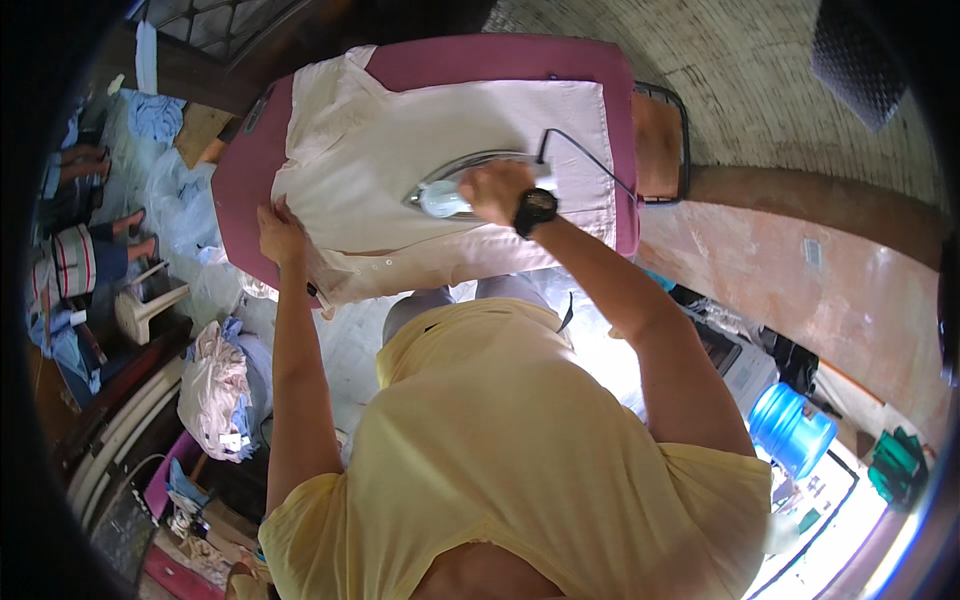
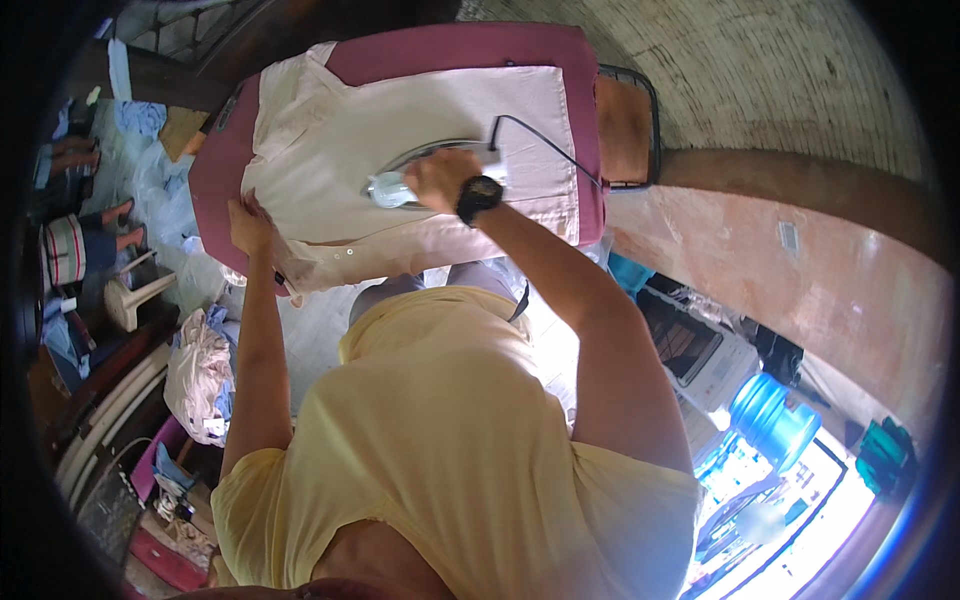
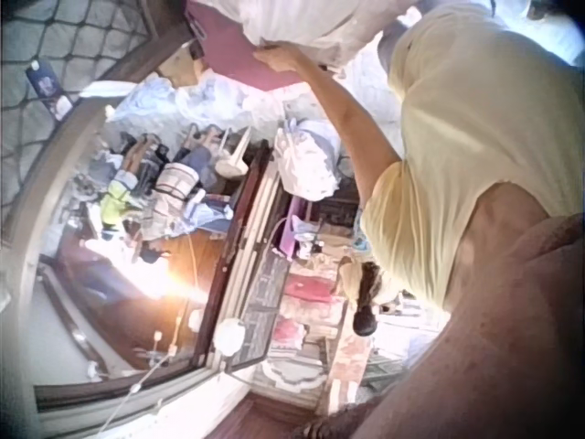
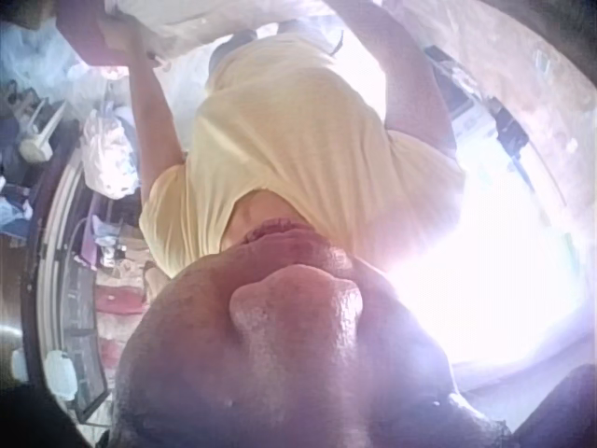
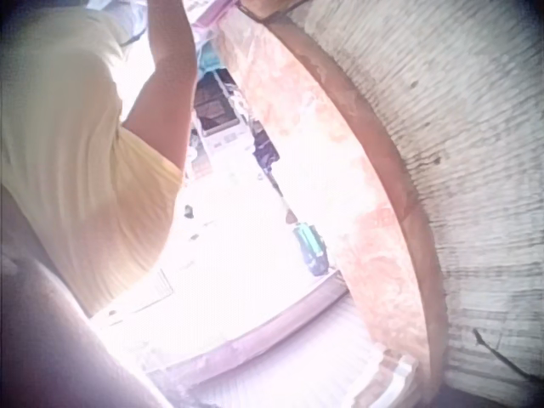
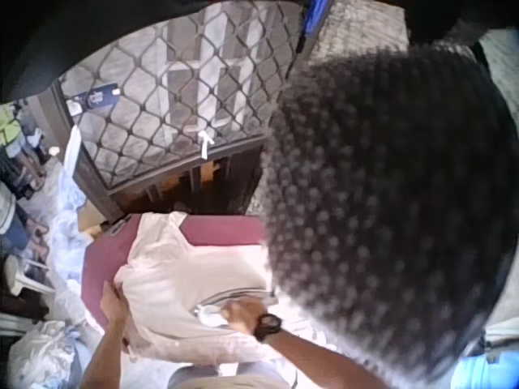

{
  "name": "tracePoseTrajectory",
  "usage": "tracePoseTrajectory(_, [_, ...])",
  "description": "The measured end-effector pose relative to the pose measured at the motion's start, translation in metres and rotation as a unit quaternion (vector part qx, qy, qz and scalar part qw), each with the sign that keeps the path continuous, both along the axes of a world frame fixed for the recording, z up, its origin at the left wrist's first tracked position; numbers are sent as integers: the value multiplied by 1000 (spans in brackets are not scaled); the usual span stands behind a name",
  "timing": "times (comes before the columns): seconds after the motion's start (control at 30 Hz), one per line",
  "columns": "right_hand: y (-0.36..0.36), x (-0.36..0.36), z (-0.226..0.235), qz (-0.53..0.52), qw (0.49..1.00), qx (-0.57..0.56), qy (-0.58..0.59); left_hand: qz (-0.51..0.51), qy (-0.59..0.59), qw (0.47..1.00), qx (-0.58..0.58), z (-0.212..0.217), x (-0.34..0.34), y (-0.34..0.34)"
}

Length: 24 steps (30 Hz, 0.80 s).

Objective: The person irons a shirt on an ironing board, flipping and adjusting the garment to reach different sections.

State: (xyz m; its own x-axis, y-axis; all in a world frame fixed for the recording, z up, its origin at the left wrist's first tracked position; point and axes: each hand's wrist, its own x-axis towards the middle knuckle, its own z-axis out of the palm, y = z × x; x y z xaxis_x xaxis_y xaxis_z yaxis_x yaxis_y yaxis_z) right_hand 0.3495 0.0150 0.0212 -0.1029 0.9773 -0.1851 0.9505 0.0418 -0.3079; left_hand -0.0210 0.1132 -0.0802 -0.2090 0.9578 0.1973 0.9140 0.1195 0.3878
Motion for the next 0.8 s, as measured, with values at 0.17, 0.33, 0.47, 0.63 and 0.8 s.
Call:
tracePoseTrajectory(0.17, [-2,5,13,-46,997,-53,-13,21,-1,1000,0,-2,4,-4])
tracePoseTrajectory(0.33, [-62,140,-6,-95,983,-68,-139,61,16,988,138,-2,14,2])
tracePoseTrajectory(0.47, [-102,208,2,-236,953,-57,-181,-87,-50,945,312,3,92,44])
tracePoseTrajectory(0.63, [-102,218,39,-366,928,-56,49,-400,-189,880,174,48,304,60])
tracePoseTrajectory(0.8, [-135,205,44,-348,934,-29,71,-513,-138,845,60,-1,450,56])
